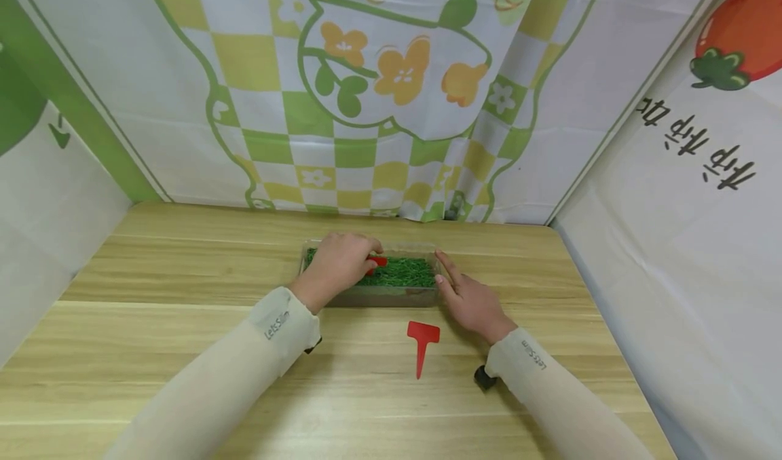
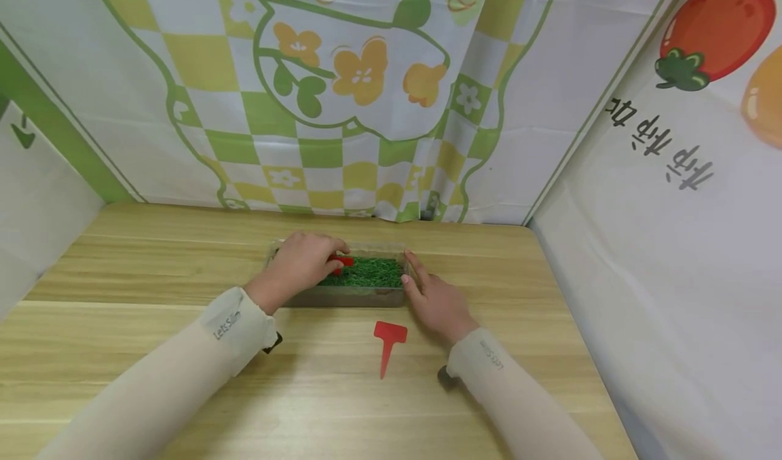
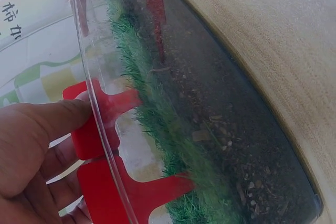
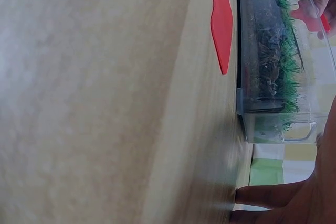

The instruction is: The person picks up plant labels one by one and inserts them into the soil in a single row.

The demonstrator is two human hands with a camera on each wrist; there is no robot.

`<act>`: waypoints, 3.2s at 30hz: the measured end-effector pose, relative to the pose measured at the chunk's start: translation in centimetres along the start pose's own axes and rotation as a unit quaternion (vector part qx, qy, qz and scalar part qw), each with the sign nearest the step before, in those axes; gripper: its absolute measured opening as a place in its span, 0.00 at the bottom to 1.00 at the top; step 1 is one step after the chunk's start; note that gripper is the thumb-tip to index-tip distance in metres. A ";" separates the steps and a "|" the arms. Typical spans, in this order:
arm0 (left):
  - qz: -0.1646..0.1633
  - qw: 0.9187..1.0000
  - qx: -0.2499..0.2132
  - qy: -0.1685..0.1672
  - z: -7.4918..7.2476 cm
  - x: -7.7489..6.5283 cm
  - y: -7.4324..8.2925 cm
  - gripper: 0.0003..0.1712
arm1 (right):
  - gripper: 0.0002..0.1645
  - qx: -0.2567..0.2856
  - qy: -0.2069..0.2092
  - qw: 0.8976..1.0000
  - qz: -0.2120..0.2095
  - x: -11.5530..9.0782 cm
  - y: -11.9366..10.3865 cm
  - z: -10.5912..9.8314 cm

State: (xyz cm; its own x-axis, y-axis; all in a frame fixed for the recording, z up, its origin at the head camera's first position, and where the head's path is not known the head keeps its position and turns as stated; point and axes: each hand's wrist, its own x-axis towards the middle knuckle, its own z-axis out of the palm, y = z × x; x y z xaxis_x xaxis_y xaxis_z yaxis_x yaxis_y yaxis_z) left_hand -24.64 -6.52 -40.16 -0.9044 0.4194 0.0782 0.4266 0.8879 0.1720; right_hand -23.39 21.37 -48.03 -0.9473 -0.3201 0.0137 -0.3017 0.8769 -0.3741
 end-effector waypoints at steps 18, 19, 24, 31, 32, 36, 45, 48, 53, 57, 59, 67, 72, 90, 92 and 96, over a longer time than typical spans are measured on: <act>0.024 0.999 -0.005 0.047 -0.4 -1.2 0.1 0.22 | 0.37 0.000 -0.002 1.000 0.001 0.0 -0.1 0.2; 0.029 0.998 -0.007 0.060 -0.6 -1.4 0.4 0.22 | 0.37 -0.001 -0.002 1.000 0.002 0.0 -0.1 0.1; 0.080 0.989 -0.012 0.122 -1.3 -2.7 1.9 0.18 | 0.37 -0.009 -0.004 1.000 0.005 0.1 -0.1 0.0; 0.097 0.987 -0.057 0.110 -0.7 -4.5 4.6 0.19 | 0.37 -0.012 -0.009 1.000 0.005 0.0 0.0 -0.4; 0.094 0.988 -0.066 0.099 -0.5 -4.8 5.0 0.20 | 0.37 -0.012 -0.009 1.000 0.004 0.0 -0.1 -0.4; 0.102 0.989 -0.097 0.050 0.7 -5.8 6.3 0.18 | 0.37 -0.013 -0.007 1.000 -0.002 -0.1 0.0 -0.5; 0.129 0.988 -0.073 -0.037 5.5 -6.9 8.0 0.19 | 0.37 -0.014 -0.008 1.000 0.001 0.2 0.0 -0.4; 0.125 0.988 -0.070 -0.052 6.6 -7.0 8.3 0.19 | 0.37 -0.013 -0.006 1.000 -0.002 0.1 0.0 -0.4; 0.111 0.988 -0.071 -0.078 7.4 -6.6 9.0 0.26 | 0.36 -0.016 0.000 1.000 -0.003 0.2 0.0 -0.3; 0.118 0.988 -0.050 -0.083 7.6 -6.0 9.5 0.35 | 0.36 -0.017 0.003 1.000 -0.002 0.1 0.2 -0.3; 0.126 0.988 -0.035 -0.087 7.6 -5.9 9.6 0.38 | 0.36 -0.017 0.002 1.000 -0.001 0.1 0.1 -0.2; 0.158 0.982 0.010 -0.104 7.5 -5.4 9.4 0.47 | 0.36 -0.007 -0.002 1.000 -0.005 -0.1 -0.2 -0.6; 0.165 0.979 0.015 -0.118 7.4 -5.1 9.3 0.48 | 0.36 -0.008 0.000 1.000 -0.006 -0.1 -0.2 -0.5; 0.149 0.978 0.024 -0.146 7.5 -4.4 9.3 0.45 | 0.36 -0.019 0.006 1.000 -0.010 0.1 0.2 -0.1; 0.150 0.977 0.023 -0.148 7.4 -4.4 9.4 0.44 | 0.36 -0.019 0.003 1.000 -0.009 0.1 0.2 -0.1; 0.150 0.977 0.011 -0.154 7.2 -4.3 9.5 0.43 | 0.36 -0.011 -0.006 1.000 -0.001 0.0 -0.1 -0.3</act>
State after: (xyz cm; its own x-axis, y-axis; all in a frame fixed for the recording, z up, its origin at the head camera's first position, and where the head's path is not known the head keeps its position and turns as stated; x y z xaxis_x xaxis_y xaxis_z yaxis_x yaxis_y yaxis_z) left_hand -16.66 1.50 -45.94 -0.6961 0.6956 -0.1778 0.6755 0.7184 0.1661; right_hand -23.36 21.45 -47.69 -0.9452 -0.3265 0.0041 -0.3066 0.8834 -0.3544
